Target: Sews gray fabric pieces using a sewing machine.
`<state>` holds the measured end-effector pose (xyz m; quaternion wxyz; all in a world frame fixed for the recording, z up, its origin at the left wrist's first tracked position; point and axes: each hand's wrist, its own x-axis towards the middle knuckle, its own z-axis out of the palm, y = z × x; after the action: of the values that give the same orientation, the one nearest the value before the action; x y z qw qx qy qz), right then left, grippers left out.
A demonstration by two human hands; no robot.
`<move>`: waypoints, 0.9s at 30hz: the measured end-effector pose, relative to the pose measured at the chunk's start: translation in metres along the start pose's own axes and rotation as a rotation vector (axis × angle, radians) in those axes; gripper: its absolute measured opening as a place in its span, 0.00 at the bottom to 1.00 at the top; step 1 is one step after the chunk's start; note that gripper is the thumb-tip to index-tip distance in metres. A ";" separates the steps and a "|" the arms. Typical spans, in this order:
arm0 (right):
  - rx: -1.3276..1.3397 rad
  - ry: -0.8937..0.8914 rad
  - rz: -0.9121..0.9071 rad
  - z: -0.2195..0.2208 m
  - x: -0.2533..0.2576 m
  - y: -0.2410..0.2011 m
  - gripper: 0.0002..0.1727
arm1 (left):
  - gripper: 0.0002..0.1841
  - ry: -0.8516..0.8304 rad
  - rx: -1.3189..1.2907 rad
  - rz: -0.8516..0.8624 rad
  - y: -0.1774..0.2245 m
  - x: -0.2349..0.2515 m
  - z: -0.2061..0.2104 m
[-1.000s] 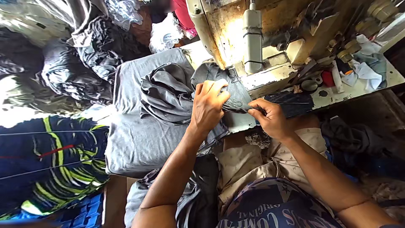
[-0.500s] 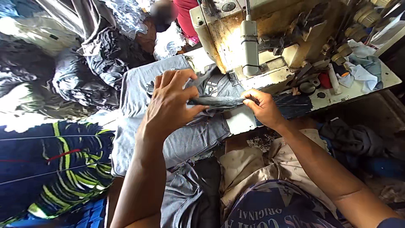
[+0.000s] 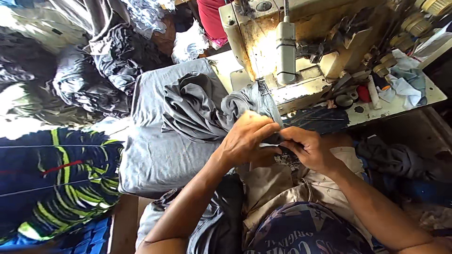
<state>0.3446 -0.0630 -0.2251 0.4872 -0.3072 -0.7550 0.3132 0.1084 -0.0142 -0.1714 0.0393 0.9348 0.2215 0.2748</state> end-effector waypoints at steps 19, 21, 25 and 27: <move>0.027 0.144 0.208 0.001 -0.005 -0.002 0.07 | 0.03 -0.154 0.435 -0.212 -0.015 -0.005 -0.008; -0.004 0.158 0.214 0.003 0.001 0.003 0.07 | 0.04 -0.129 0.450 -0.222 -0.022 -0.002 -0.009; -0.030 0.184 0.229 0.009 0.020 0.017 0.07 | 0.04 -0.082 0.494 -0.245 -0.046 0.004 -0.009; -0.043 0.199 0.238 0.011 0.030 0.023 0.07 | 0.05 -0.043 0.482 -0.245 -0.059 0.006 -0.009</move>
<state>0.3277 -0.0283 -0.2301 0.5123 -0.4346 -0.6678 0.3205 0.0855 0.0410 -0.1721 -0.1466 0.8891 0.3910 0.1876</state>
